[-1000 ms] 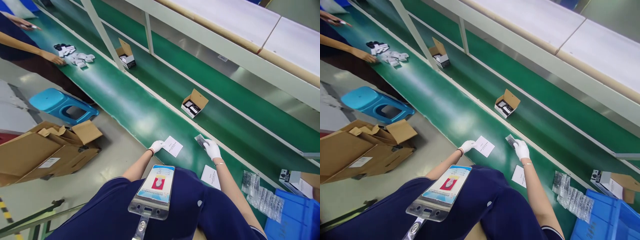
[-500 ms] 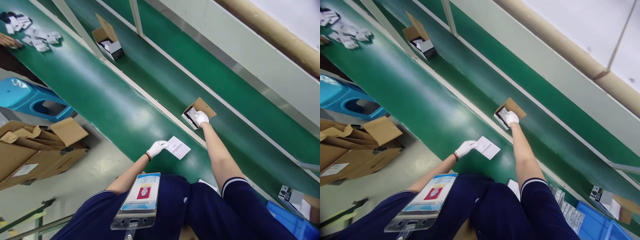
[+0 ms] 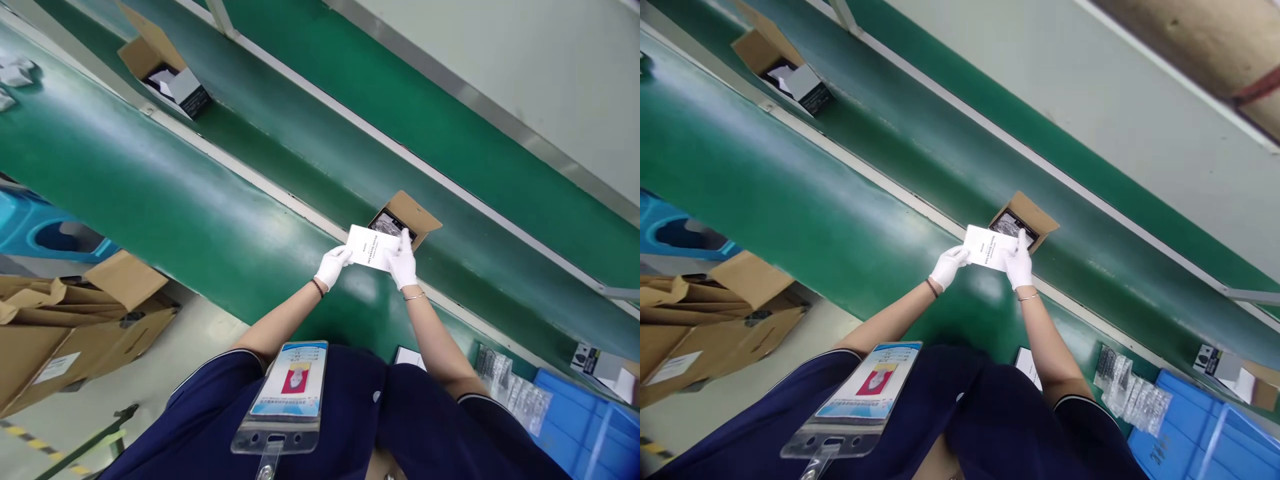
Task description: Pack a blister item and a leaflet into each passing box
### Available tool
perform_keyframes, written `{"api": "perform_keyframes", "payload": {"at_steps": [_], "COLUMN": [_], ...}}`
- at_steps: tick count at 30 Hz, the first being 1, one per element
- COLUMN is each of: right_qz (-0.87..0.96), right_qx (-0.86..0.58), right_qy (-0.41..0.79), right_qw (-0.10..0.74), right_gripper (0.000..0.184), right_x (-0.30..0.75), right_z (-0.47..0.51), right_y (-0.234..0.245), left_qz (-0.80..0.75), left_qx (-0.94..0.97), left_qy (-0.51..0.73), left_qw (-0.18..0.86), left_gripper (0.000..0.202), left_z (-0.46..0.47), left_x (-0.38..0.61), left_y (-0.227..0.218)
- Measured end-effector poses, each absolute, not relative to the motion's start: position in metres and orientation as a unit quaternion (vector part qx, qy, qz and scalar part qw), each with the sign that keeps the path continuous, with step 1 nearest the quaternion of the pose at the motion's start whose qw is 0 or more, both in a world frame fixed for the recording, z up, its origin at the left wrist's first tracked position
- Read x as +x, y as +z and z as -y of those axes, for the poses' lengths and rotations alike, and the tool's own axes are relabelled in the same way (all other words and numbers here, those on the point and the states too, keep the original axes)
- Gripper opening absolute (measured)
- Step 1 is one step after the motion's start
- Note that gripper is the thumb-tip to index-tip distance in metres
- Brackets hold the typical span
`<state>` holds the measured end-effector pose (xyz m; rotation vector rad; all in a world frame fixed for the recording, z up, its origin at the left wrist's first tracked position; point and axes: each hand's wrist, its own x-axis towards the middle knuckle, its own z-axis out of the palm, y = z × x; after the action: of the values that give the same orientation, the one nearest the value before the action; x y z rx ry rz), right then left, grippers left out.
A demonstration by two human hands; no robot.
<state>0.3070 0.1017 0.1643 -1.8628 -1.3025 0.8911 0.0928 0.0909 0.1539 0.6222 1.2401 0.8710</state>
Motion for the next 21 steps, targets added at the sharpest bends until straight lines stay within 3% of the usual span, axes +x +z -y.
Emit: {"api": "perform_keyframes", "payload": {"at_steps": [3,7,14,19,21], "right_qz": [0.428,0.421,0.478,0.501,0.538], "right_qx": [-0.778,-0.838,-0.847,-0.858,-0.838], "right_qy": [0.223,0.155,0.191,0.075,0.038], "right_qw": [0.403,0.31,0.137,0.08,0.08], "right_gripper": [0.065,0.049,0.062,0.074,0.07], "right_x": [0.318,0.338,0.349,0.338,0.337], "right_z": [-0.097,-0.129,-0.165,-0.153,-0.142], "right_y": [0.164,0.159,0.13,0.112,0.112], "left_qz": [-0.522,-0.531,-0.61,-0.67,-0.678], "left_qx": [0.301,0.323,0.29,0.222,0.214], "left_qy": [0.378,0.347,0.318,0.314,0.305], "left_qw": [0.703,0.702,0.665,0.635,0.634], "left_gripper": [0.052,0.05,0.058,0.052,0.05], "left_z": [-0.099,-0.085,-0.039,-0.018,-0.014], "left_x": [0.108,0.111,0.059,0.032,0.032], "left_y": [0.164,0.159,0.13,0.112,0.11]}}
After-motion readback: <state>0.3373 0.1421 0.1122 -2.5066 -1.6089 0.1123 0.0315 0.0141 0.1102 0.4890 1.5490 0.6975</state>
